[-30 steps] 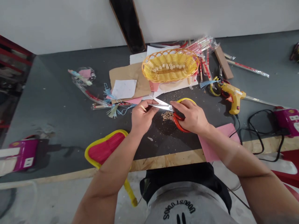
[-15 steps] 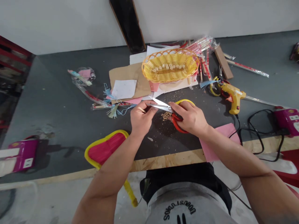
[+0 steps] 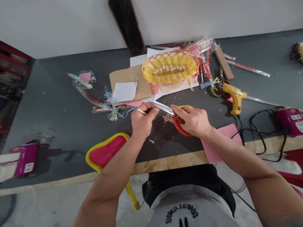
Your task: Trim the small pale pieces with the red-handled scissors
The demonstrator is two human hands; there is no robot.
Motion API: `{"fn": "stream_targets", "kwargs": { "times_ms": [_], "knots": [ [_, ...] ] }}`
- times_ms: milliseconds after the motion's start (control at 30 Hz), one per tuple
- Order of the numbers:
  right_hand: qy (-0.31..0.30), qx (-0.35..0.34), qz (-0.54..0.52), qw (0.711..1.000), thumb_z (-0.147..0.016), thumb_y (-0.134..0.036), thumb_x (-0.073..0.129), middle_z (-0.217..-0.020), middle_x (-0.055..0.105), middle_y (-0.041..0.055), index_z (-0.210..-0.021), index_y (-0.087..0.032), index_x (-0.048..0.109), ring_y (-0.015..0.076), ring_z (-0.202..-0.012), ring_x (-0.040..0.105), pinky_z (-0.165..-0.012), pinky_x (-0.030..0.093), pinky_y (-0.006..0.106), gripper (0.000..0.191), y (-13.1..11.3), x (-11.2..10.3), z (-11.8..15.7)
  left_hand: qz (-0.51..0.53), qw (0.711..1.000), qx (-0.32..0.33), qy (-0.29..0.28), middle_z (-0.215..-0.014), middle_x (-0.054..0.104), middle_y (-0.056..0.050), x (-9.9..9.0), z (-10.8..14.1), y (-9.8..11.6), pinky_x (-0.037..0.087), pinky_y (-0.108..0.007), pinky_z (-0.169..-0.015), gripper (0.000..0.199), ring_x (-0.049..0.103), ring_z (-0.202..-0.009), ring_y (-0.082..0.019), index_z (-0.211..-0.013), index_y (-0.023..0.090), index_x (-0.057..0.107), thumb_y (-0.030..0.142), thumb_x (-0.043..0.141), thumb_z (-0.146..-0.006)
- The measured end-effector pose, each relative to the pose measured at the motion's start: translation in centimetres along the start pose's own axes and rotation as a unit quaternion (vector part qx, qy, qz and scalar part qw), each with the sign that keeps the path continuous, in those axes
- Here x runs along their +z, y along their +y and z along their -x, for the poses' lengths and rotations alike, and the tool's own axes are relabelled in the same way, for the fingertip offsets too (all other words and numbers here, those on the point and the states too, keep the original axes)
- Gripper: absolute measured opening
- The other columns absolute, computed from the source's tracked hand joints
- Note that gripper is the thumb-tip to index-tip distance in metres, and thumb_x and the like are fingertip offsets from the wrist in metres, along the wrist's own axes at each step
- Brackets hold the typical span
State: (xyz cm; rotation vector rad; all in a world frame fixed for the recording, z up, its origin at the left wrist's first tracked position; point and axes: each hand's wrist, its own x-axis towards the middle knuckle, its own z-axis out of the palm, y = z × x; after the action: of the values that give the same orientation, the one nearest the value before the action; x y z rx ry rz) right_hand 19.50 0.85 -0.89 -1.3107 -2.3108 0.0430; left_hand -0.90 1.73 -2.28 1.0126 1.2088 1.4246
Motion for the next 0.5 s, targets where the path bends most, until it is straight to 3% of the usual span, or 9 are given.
{"fn": "stream_targets", "kwargs": {
  "times_ms": [167, 333, 433, 500],
  "knots": [
    [0.001, 0.054, -0.091, 0.994, -0.093, -0.053, 0.063, -0.106, 0.074, 0.0076, -0.133, -0.024, 0.066, 0.0195, -0.088, 0.069, -0.071, 0.053, 0.028, 0.049, 0.7, 0.0, -0.4, 0.022, 0.999, -0.038, 0.001, -0.065, 0.066, -0.001, 0.2, -0.3, 0.9, 0.027, -0.021, -0.042, 0.037, 0.040, -0.046, -0.005, -0.073, 0.018, 0.072, 0.044, 0.093, -0.058],
    [0.001, 0.082, -0.142, 0.986, -0.093, -0.049, 0.062, -0.106, 0.071, 0.0107, -0.133, -0.020, 0.064, 0.0207, -0.088, 0.067, -0.076, 0.055, 0.033, 0.050, 1.5, 0.2, -0.7, 0.012, 0.998, -0.040, -0.040, -0.069, 0.068, -0.003, -0.1, -0.3, 0.8, 0.026, -0.022, -0.042, 0.033, 0.037, -0.046, -0.005, -0.076, 0.018, 0.074, 0.045, 0.088, -0.065],
    [0.001, 0.102, -0.156, 0.983, -0.092, -0.047, 0.063, -0.103, 0.070, 0.0094, -0.133, -0.020, 0.063, 0.0195, -0.083, 0.065, -0.073, 0.054, 0.032, 0.049, 2.0, 0.3, -0.7, -0.103, 0.993, -0.006, -0.058, -0.066, 0.067, -0.002, -0.3, -0.1, 0.7, 0.034, -0.022, -0.047, 0.021, 0.045, -0.051, -0.008, -0.078, 0.018, 0.076, 0.037, 0.083, -0.072],
    [0.007, 0.112, -0.170, 0.979, -0.092, -0.045, 0.063, -0.101, 0.069, 0.0080, -0.134, -0.020, 0.062, 0.0183, -0.079, 0.064, -0.072, 0.054, 0.032, 0.049, 2.3, 0.3, -0.8, -0.206, 0.974, 0.032, -0.084, -0.070, 0.070, -0.002, -0.3, -0.1, 0.7, 0.041, -0.023, -0.055, 0.012, 0.054, -0.058, -0.011, -0.078, 0.019, 0.076, 0.030, 0.079, -0.075]
  ]
}}
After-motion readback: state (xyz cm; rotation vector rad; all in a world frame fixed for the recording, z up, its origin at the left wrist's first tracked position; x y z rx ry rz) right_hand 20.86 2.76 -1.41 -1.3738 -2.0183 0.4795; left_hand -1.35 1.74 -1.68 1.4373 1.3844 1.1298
